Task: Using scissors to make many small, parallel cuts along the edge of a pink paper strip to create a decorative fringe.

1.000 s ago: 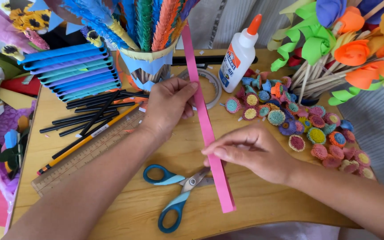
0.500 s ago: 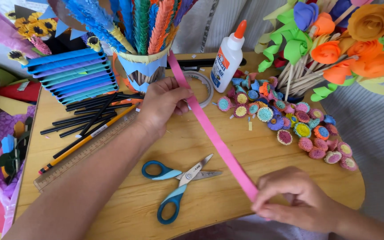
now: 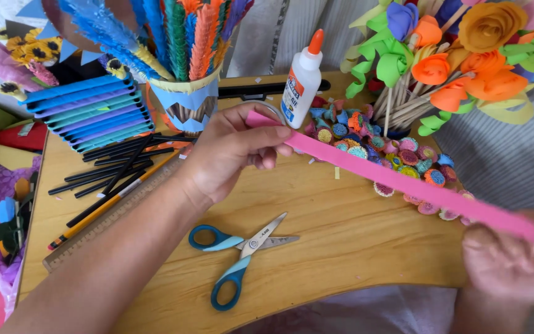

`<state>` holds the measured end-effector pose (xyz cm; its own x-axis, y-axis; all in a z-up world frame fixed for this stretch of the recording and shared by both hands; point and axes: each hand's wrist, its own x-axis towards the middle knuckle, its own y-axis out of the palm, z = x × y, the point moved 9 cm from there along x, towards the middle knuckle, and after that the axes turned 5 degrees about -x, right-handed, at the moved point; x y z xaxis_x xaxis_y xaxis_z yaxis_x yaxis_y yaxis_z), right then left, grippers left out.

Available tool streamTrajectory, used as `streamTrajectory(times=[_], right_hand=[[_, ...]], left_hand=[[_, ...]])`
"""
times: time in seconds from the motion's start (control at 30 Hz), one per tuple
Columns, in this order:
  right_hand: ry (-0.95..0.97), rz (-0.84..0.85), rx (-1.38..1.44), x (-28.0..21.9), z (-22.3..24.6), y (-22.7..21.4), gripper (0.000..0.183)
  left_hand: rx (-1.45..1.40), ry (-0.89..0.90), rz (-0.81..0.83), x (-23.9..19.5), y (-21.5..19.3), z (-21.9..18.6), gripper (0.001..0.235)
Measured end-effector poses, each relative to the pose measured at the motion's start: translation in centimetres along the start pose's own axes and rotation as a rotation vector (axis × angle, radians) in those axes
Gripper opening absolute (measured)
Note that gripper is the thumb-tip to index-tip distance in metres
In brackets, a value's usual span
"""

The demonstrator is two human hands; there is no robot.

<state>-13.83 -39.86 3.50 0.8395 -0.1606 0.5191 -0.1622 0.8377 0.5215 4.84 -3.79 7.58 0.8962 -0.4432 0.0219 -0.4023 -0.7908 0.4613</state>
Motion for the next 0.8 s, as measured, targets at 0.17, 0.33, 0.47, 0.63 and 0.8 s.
streamTrajectory(times=[0.17,0.33,0.47,0.63,0.8], right_hand=[[0.315,-0.167,0.32,3.2,-8.0,5.8,0.041],[0.526,0.219,-0.265,3.7,-11.5,14.2,0.088],[0.335,0.24,-0.393,6.3,-12.3,15.4,0.052],[0.327,0.086,-0.35,8.4,-14.8,13.4,0.027],[0.276,0.066,-0.377,9.0,-16.1,14.4,0.037]], left_hand=[[-0.064,0.01,0.091,-1.5,3.0,0.5,0.01],[-0.094,-0.014,0.15,-2.4,4.5,3.5,0.015],[-0.049,-0.034,0.183,-2.2,4.6,4.7,0.016],[0.037,0.038,0.157,-0.8,2.9,3.5,0.018],[0.112,0.088,-0.016,0.2,0.8,3.2,0.015]])
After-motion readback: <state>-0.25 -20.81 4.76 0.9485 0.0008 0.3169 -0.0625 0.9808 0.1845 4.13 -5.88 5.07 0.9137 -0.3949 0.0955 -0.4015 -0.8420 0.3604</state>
